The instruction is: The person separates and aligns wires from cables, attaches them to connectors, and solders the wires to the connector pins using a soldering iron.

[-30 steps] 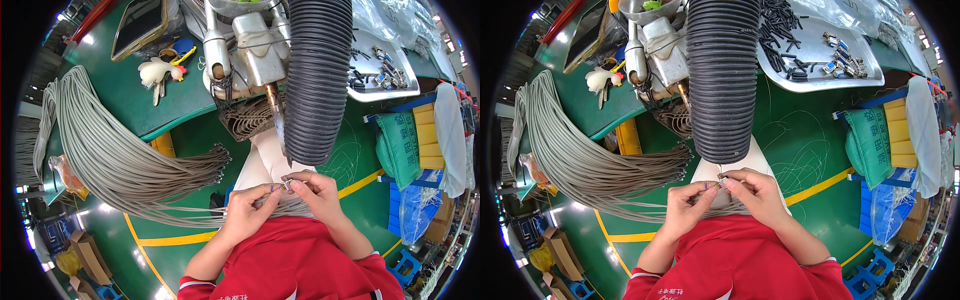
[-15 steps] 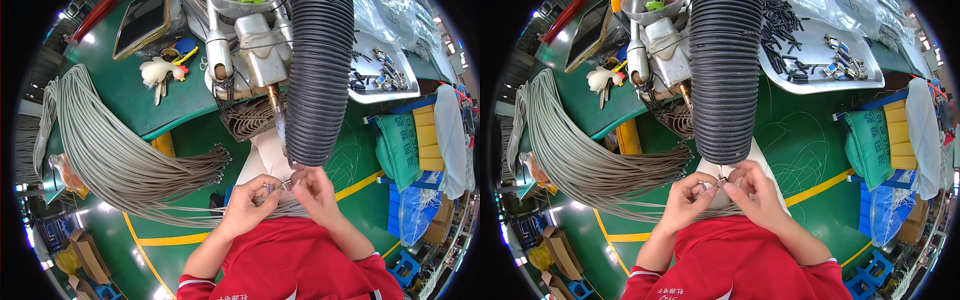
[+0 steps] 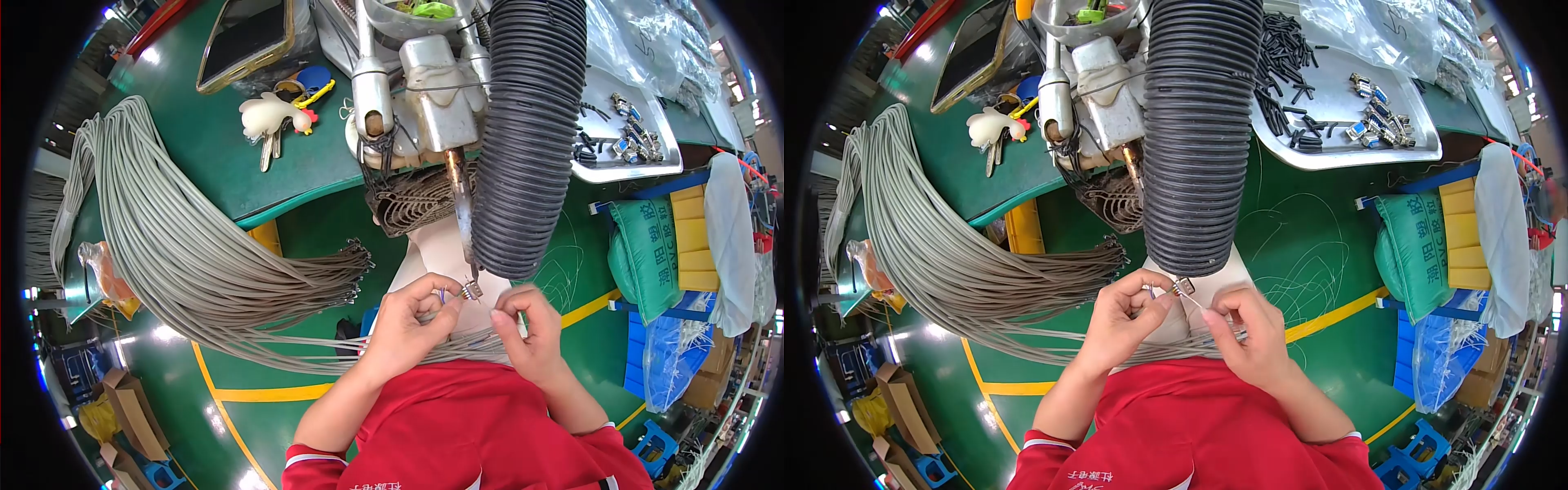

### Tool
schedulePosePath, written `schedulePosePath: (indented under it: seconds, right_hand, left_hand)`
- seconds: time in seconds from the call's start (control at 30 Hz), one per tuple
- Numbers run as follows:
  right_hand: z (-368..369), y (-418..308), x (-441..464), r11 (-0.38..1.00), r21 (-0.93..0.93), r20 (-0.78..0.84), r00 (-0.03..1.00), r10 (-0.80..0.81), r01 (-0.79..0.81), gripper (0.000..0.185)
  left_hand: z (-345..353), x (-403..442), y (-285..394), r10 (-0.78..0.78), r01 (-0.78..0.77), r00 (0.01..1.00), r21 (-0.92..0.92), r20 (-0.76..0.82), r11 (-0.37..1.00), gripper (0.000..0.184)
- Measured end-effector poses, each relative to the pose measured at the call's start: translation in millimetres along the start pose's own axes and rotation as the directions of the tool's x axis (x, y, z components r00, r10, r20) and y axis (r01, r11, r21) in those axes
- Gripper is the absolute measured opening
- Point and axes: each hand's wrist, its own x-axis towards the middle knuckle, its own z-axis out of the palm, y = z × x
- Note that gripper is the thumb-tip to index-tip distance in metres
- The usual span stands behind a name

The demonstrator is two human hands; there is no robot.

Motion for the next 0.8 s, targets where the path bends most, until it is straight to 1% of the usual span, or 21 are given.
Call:
schedulePosePath:
  seconds: [0.1,0.23,0.27,0.33,0.4,0.5,0.63,0.73,0.8]
  right_hand:
    - [4,-6,12,0.97,0.052,-0.105,0.967,-0.233,0.239,0.014]
    - [4,-5,15,0.966,0.097,-0.059,0.97,-0.234,0.239,0.014]
    - [3,-5,16,0.966,0.096,-0.058,0.971,-0.234,0.238,0.014]
    - [2,-5,17,0.969,0.157,-0.063,0.981,-0.182,0.189,0.013]
    - [1,-6,17,0.969,0.187,-0.067,0.986,-0.154,0.164,0.013]
    - [-1,-6,15,0.941,0.33,-0.012,0.997,-0.081,0.081,0.013]
    - [-2,-8,16,0.939,0.33,-0.025,0.996,-0.091,0.094,0.013]
    - [-1,-8,17,0.936,0.333,-0.037,0.994,-0.106,0.113,0.013]
    - [0,-8,17,0.935,0.334,-0.044,0.993,-0.112,0.121,0.013]
  left_hand:
    - [1,2,4,0.001,-0.001,1.0,-0.01,0.0,1.0,0.01]
    - [1,5,4,0.024,-0.025,0.999,0.013,0.022,1.0,0.01]
    - [2,5,7,0.013,-0.012,1.0,-0.023,0.026,1.0,0.011]
    - [3,6,10,-0.013,0.016,0.999,-0.093,0.034,0.996,0.011]
    - [2,8,12,-0.012,0.016,0.999,-0.084,0.044,0.996,0.01]
    - [2,9,14,-0.011,0.015,0.998,-0.067,0.063,0.998,0.011]
    - [4,10,16,-0.014,0.019,0.998,-0.087,0.058,0.996,0.01]
    - [3,9,14,0.028,-0.022,0.997,-0.091,0.065,0.996,0.009]
    - [4,9,16,0.026,-0.02,0.998,-0.094,0.063,0.995,0.009]
